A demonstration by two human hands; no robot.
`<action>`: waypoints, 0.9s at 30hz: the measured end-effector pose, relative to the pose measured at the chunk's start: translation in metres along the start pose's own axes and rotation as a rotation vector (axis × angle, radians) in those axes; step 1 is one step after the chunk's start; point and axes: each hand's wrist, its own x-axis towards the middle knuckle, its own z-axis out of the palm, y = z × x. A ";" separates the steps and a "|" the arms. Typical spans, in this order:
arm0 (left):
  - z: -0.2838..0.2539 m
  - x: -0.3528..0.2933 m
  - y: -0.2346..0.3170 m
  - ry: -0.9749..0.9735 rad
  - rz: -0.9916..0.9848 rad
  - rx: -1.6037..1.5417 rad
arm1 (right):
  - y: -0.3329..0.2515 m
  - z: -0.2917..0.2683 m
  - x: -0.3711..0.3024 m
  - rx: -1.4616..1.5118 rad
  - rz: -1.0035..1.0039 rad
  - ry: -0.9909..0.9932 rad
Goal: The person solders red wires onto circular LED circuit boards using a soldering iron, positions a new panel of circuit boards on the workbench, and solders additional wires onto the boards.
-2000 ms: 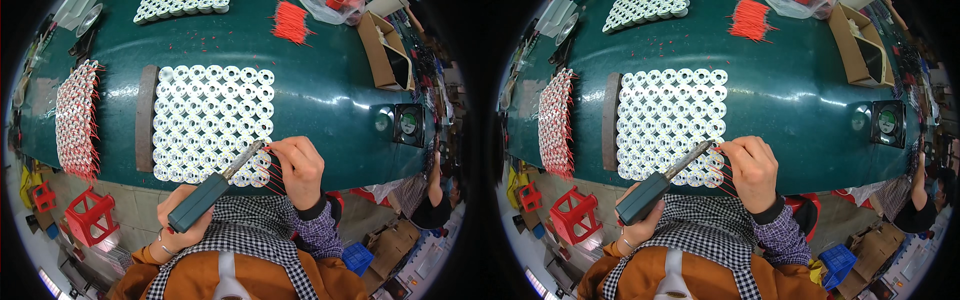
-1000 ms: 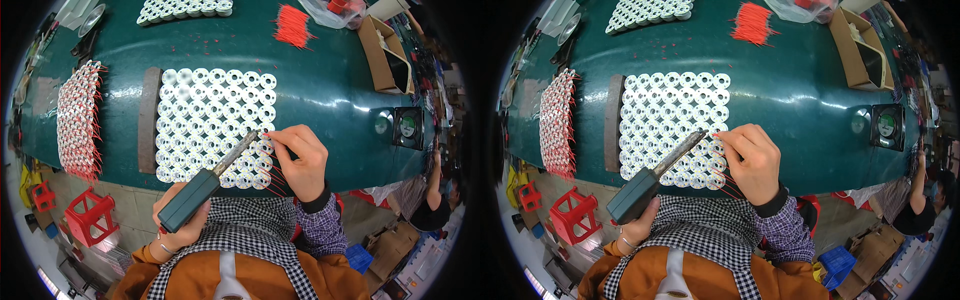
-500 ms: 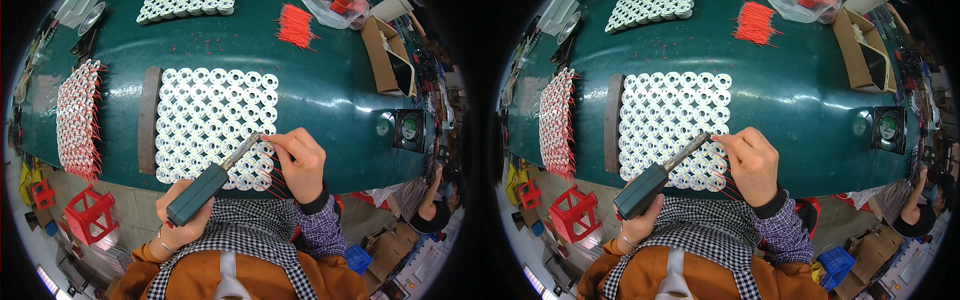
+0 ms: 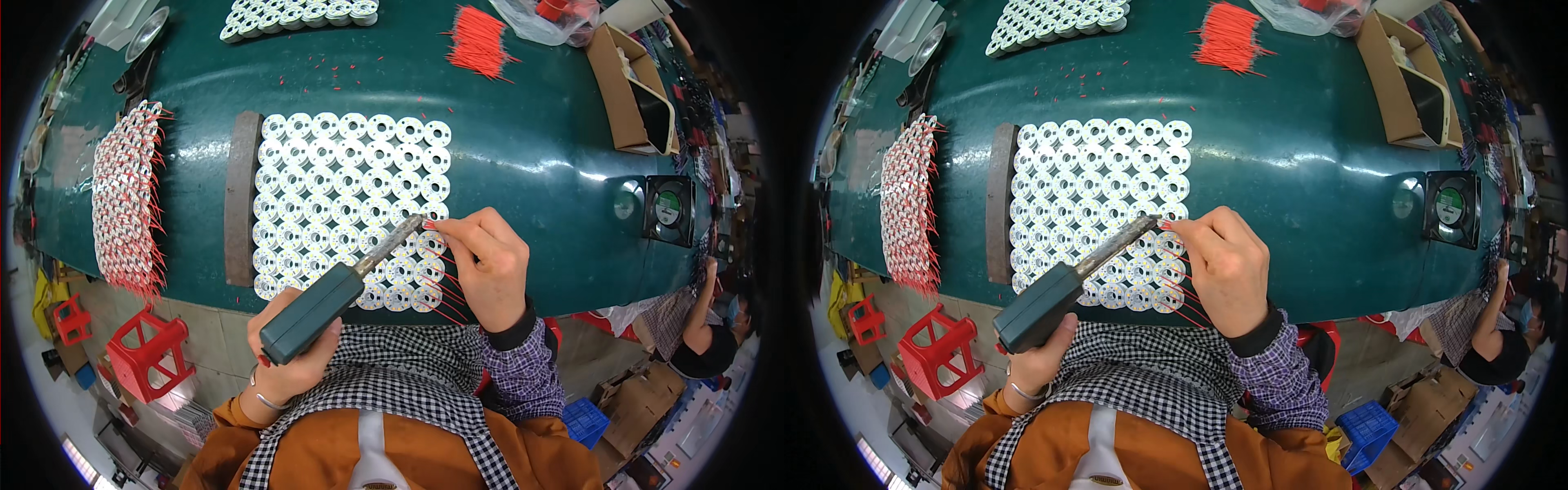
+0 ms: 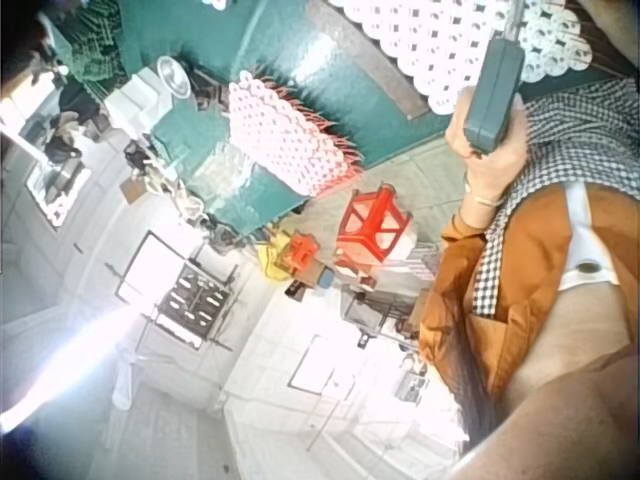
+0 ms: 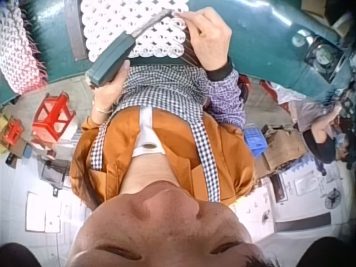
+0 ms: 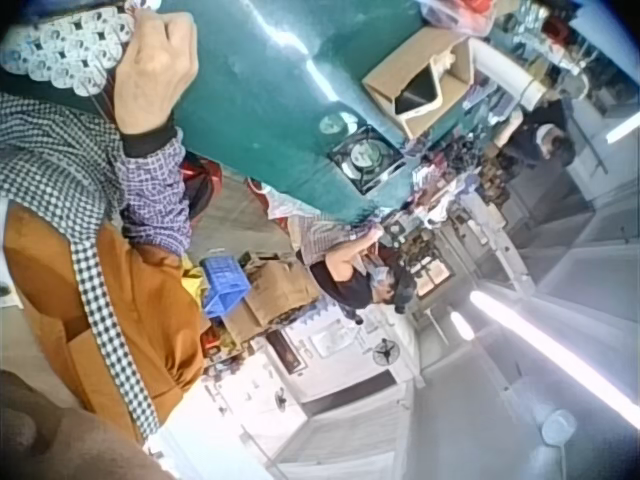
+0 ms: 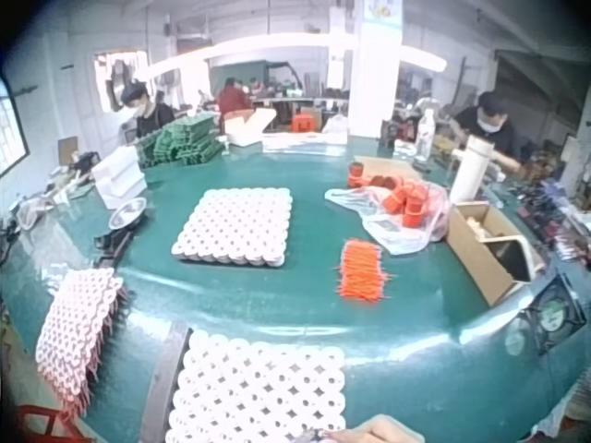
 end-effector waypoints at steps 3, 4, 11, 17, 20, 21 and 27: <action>-0.005 -0.010 -0.006 0.042 -0.013 0.009 | -0.001 0.000 0.000 0.015 0.005 0.007; -0.006 -0.009 -0.003 0.050 -0.004 -0.007 | 0.000 0.001 0.000 0.020 0.008 0.011; -0.005 0.001 0.009 0.065 -0.023 -0.063 | -0.005 -0.009 0.006 -0.003 -0.017 0.048; 0.001 0.010 0.012 0.033 -0.038 -0.070 | 0.009 -0.005 0.008 0.026 0.028 0.015; 0.002 0.014 0.012 -0.010 0.006 -0.015 | 0.008 -0.005 0.008 0.013 0.025 0.026; 0.002 0.015 0.013 -0.010 0.004 -0.014 | 0.008 -0.005 0.008 0.006 0.021 0.028; 0.003 0.019 0.016 -0.030 0.014 0.022 | 0.008 -0.006 0.007 -0.001 0.016 0.027</action>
